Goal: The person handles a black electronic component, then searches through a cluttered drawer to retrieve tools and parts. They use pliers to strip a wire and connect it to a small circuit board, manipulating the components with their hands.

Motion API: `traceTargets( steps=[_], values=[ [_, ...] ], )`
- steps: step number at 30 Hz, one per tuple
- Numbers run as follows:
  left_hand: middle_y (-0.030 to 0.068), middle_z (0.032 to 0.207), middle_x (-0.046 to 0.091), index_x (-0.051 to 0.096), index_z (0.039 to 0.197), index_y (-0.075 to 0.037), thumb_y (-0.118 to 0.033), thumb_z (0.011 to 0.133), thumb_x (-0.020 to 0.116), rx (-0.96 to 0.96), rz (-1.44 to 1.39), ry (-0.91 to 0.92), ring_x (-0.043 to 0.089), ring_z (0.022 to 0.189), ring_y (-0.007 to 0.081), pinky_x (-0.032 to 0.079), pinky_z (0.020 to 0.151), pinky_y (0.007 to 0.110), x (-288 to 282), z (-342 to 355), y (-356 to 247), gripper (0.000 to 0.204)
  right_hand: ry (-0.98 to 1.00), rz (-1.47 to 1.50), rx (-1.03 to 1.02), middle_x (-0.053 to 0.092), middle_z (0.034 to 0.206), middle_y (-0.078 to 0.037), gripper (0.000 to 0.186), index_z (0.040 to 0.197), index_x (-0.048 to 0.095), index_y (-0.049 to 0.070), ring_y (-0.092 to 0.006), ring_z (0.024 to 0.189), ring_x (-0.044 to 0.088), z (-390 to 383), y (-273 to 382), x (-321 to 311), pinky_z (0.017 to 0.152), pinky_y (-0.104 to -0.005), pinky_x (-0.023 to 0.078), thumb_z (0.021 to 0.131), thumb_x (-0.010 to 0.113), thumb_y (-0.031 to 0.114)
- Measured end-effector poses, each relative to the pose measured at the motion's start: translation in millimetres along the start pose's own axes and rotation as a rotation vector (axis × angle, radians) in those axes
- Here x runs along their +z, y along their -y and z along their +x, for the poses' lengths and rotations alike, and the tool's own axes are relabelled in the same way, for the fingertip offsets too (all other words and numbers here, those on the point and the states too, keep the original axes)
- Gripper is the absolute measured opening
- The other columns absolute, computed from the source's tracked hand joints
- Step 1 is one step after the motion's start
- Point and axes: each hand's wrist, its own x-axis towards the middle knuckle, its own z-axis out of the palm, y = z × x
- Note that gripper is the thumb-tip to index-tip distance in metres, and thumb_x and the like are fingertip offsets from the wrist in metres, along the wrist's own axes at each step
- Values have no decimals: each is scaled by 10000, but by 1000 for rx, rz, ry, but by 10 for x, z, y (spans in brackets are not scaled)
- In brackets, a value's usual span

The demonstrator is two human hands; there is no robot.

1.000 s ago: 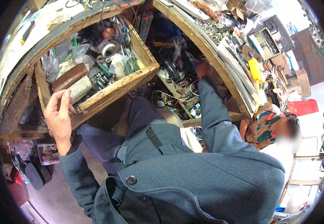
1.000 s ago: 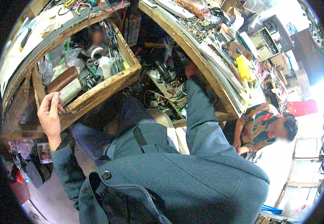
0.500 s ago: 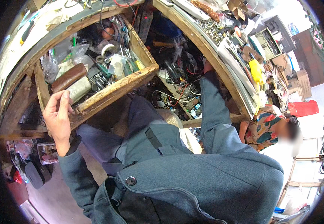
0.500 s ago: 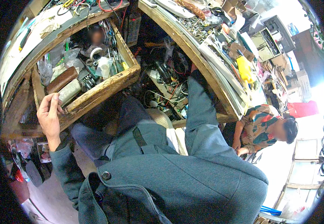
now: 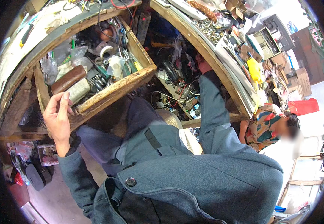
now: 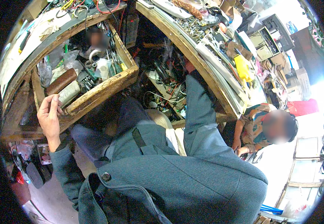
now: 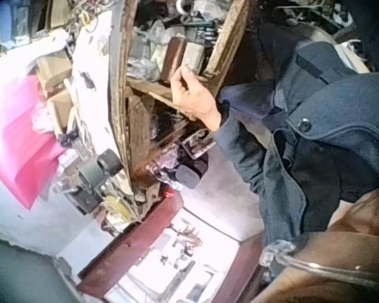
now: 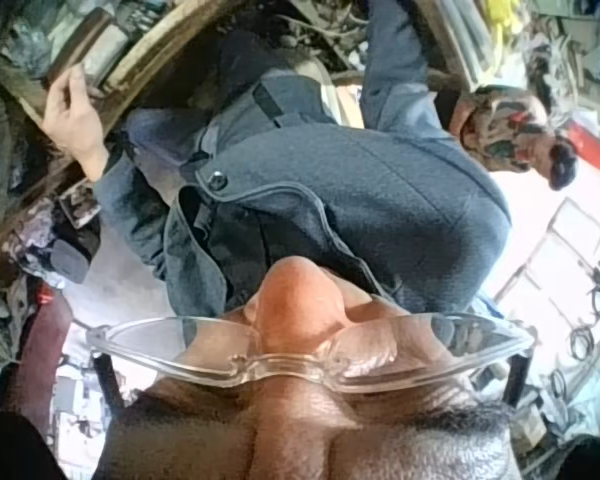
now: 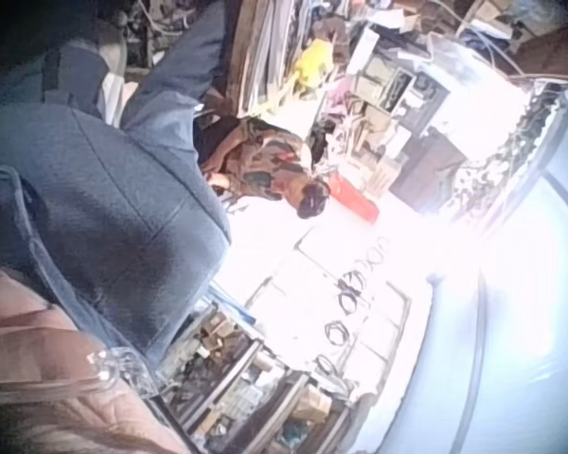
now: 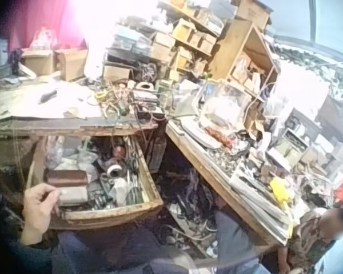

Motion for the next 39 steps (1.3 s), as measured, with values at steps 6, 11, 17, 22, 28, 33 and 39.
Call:
traceTargets(
  steps=[6,11,17,22,28,33,39],
  values=[
    [-18,801,656,728,1022,-27,-166,1011,678,-4,11,-1,526,625,26,395,560,191,-37,-25,-15,148,792,791,682,702,1019,-57,347,1334,600,20,-113,741,653,-564,988,260,663,-232,565,1013,611,153],
    [-16,799,658,725,1015,-24,-135,1015,657,-32,-42,36,535,632,37,409,566,202,6,13,-47,130,1165,866,397,719,1036,-65,469,1358,571,-5,-88,709,653,-1065,2479,61,627,-220,542,921,722,74],
    [8,801,691,732,1033,-29,-158,1006,667,-139,-116,18,575,609,52,428,548,207,-71,-5,-118,146,1484,926,386,704,1108,-83,559,1419,527,-8,-106,766,650,-1425,3469,431,670,-257,533,909,742,68],
    [56,844,704,710,1097,12,-243,1053,594,-111,-290,32,615,637,96,467,561,228,-111,66,-154,283,1683,1148,460,665,1257,-115,696,1565,375,39,-142,932,670,-1851,3751,1083,809,-283,558,939,679,20],
    [32,843,699,708,1103,-1,-222,1011,668,-41,-318,15,612,646,86,479,572,231,-133,29,-104,242,1683,1103,425,707,1092,-106,497,1430,463,-5,-123,801,669,-2319,3872,1474,724,-258,563,967,644,-4],
    [25,796,662,697,1021,9,-146,986,654,-48,-303,-76,593,634,98,459,569,253,-151,-24,-125,164,1509,1067,450,727,983,-88,270,1197,614,-35,-105,735,657,-2391,3794,1501,666,-243,554,947,696,29],
    [11,790,633,685,962,-8,-105,967,673,16,-237,-118,576,618,87,445,559,245,-111,-13,-126,98,1469,1080,391,715,1000,-74,198,1150,647,-19,-105,749,655,-2410,3744,1533,684,-257,569,970,691,49]
  ],
)
